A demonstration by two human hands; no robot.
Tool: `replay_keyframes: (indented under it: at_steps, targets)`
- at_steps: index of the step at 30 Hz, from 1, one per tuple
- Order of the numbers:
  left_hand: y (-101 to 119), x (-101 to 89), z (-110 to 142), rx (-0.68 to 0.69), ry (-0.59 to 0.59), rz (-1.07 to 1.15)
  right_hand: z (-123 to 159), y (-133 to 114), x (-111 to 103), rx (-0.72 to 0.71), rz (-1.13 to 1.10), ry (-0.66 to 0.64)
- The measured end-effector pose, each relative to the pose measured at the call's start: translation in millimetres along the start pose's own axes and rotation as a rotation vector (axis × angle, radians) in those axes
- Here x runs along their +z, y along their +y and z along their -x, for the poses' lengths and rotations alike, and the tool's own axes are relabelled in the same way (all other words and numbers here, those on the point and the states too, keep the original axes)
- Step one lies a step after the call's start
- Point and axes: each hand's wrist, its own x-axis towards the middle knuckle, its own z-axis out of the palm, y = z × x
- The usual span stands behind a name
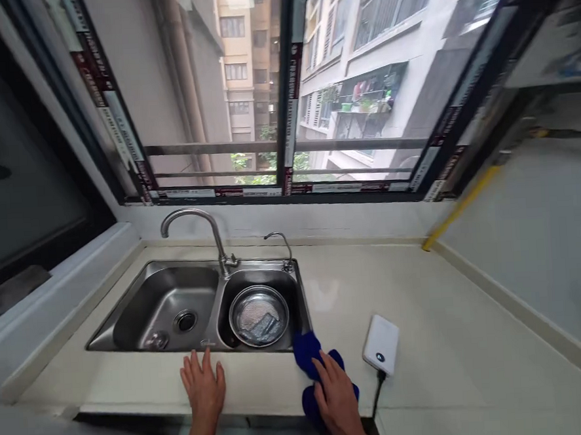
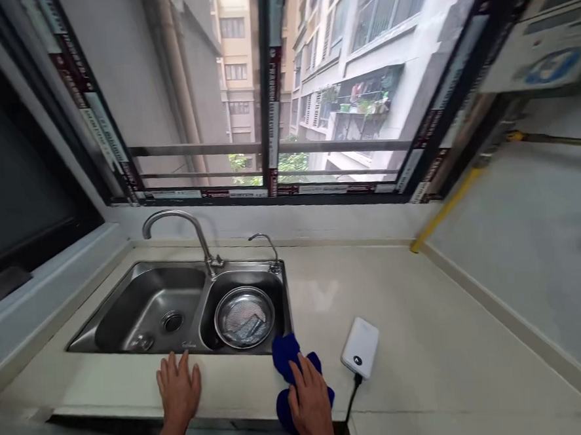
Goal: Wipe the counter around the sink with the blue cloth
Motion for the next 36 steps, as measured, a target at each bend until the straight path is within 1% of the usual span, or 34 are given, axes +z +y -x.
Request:
replay_keyframes:
  at_steps: [2, 3, 5, 7, 9, 11, 17, 19, 21, 22, 24, 26, 28, 30, 33, 34, 36]
  targets:
    - [-15.0, -8.4, 2.6, -0.082, 0.030, -0.047, 9.8, 3.9, 3.8, -0.040, 0.070, -0.008]
    - [-18.7, -11.6, 4.2, -0.108, 0.046, -0.052, 10.5, 5.2, 4.6, -0.060, 0.095, -0.011]
    - [-19.7, -15.4, 6.9, -0.126, 0.074, -0.028, 6.0, 2.4, 8.2, -0.077, 0.144, -0.007]
    - [-15.4, -16.9, 8.3, -0.119, 0.101, 0.022, -3.5, -10.4, 16.5, -0.073, 0.180, -0.018]
    - [-10.1, -17.9, 8.9, -0.119, 0.133, 0.068, -16.0, -33.8, 28.9, -0.074, 0.191, -0.057]
    - [-6.4, -19.2, 9.3, -0.127, 0.144, 0.095, -30.7, -65.3, 43.2, -0.090, 0.166, -0.112]
    - [-6.1, -23.4, 11.6, -0.146, 0.073, 0.132, -74.2, -169.6, 82.2, -0.181, -0.079, -0.312]
    - [-7.7, -24.7, 11.6, -0.134, 0.064, 0.146, -81.1, -193.6, 90.0, -0.210, -0.159, -0.354]
    - [-8.4, -26.1, 10.7, -0.121, 0.068, 0.161, -82.4, -204.8, 92.9, -0.218, -0.209, -0.366]
    - [-8.2, -26.7, 9.9, -0.116, 0.072, 0.163, -81.0, -204.8, 92.1, -0.226, -0.223, -0.366]
    - [-6.8, -27.5, 7.7, -0.109, 0.075, 0.153, -74.1, -194.1, 85.0, -0.255, -0.233, -0.354]
    - [-4.8, -27.7, 5.5, -0.098, 0.074, 0.138, -61.5, -171.9, 70.9, -0.284, -0.217, -0.317]
    - [-3.4, -27.4, 4.1, -0.082, 0.073, 0.133, -44.4, -141.9, 51.8, -0.276, -0.165, -0.259]
    - [-3.4, -26.6, 3.6, -0.069, 0.072, 0.135, -26.2, -107.3, 31.5, -0.223, -0.084, -0.202]
    - [-5.0, -24.7, 3.4, -0.068, 0.065, 0.138, -4.8, -55.2, 7.7, -0.089, 0.047, -0.100]
    - [-5.6, -24.2, 3.3, -0.072, 0.061, 0.139, -0.7, -40.1, 3.4, -0.037, 0.085, -0.063]
    - [-6.4, -23.9, 2.6, -0.079, 0.057, 0.136, 1.7, -15.9, 1.3, 0.050, 0.137, 0.003]
